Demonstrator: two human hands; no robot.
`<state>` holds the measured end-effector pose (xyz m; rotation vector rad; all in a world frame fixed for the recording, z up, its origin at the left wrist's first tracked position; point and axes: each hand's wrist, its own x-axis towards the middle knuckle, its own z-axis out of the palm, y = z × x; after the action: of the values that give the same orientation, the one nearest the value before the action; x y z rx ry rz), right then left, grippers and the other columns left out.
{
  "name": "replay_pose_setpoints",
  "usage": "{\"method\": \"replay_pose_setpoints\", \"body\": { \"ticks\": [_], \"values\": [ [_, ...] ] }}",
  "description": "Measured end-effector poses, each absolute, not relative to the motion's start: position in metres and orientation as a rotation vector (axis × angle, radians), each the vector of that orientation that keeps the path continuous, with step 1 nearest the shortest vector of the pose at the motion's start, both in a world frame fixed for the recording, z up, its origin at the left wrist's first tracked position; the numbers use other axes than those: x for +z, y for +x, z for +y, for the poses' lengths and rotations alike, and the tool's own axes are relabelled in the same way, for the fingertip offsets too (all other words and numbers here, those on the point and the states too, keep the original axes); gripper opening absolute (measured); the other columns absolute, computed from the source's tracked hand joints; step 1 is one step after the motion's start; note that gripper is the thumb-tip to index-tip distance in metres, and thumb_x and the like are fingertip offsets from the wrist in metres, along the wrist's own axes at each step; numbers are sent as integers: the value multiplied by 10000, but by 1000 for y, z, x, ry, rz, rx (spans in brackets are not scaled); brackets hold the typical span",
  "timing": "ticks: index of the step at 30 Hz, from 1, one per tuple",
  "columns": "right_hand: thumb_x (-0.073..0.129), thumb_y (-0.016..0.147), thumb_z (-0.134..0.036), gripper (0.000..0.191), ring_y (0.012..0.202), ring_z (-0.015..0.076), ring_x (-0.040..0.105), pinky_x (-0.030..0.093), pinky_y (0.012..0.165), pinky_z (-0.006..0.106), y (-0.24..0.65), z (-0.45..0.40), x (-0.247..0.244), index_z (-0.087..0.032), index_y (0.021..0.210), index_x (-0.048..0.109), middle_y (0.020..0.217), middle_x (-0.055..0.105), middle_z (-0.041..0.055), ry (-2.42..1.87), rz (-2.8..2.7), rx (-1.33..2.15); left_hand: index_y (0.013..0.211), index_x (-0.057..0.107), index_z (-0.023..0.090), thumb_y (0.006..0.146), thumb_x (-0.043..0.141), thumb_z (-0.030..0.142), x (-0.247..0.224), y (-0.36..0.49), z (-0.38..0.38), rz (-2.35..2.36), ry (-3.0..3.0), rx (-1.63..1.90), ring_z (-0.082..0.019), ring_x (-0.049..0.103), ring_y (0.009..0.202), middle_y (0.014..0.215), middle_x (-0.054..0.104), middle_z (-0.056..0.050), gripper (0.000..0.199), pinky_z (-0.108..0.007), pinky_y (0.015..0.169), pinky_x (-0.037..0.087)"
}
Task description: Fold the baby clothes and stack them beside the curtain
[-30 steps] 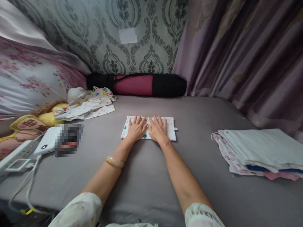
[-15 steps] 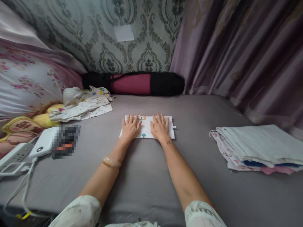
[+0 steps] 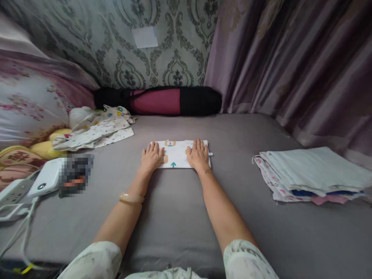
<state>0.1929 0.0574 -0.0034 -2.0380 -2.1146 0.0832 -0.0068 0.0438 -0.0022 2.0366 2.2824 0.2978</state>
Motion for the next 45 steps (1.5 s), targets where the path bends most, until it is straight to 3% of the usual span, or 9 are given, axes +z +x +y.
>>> {"method": "replay_pose_setpoints", "body": {
  "ticks": [17,20,24,27,32,39,45],
  "values": [
    [170,999,-414,656,1441,281,231,199,1151,407,219,63,-13,5,1492,276,1572,237,200,-2155,-2046,103,1507,292,67,970,214,460,-3,-20,46,2265,1858,335,-339,197,1461,1567,276,-143,670,-538,1176,162],
    [161,1001,-408,648,1441,286,231,177,1158,435,216,62,-7,-1,1485,301,1566,259,196,-2155,-2042,77,1483,354,78,972,235,436,1,-18,45,2291,1865,413,-334,207,1459,1546,325,-151,635,-546,1174,159],
    [175,1004,-405,601,1460,279,179,118,1170,476,203,57,3,-96,1494,335,1582,244,153,-2020,-2104,-24,1451,414,89,983,223,408,6,-11,42,2304,2036,585,-296,209,1464,1531,362,-140,598,-515,1192,120],
    [201,1003,-397,576,1456,269,201,145,1166,465,192,54,3,-138,1496,348,1580,261,134,-1986,-2169,14,1442,424,89,982,235,396,6,-7,40,2236,2091,494,-301,227,1458,1534,356,-144,584,-521,1186,138],
    [240,996,-388,574,1447,276,225,159,1163,482,190,54,-2,-139,1506,328,1567,295,128,-2010,-2188,50,1448,406,106,978,230,408,5,-9,40,2165,2010,343,-311,234,1455,1558,307,-145,586,-568,1167,158],
    [207,1007,-401,574,1467,254,165,90,1174,495,175,55,4,-145,1508,324,1586,248,111,-1950,-2221,47,1456,393,127,977,207,388,10,-8,42,2171,1975,406,-280,226,1462,1553,322,-136,577,-567,1171,145],
    [231,1005,-384,570,1465,255,167,107,1175,485,168,55,0,-129,1505,326,1583,261,98,-1937,-2248,115,1444,408,127,975,218,379,9,-13,44,2160,1958,446,-286,229,1460,1545,342,-129,565,-573,1167,155]
  ]
}}
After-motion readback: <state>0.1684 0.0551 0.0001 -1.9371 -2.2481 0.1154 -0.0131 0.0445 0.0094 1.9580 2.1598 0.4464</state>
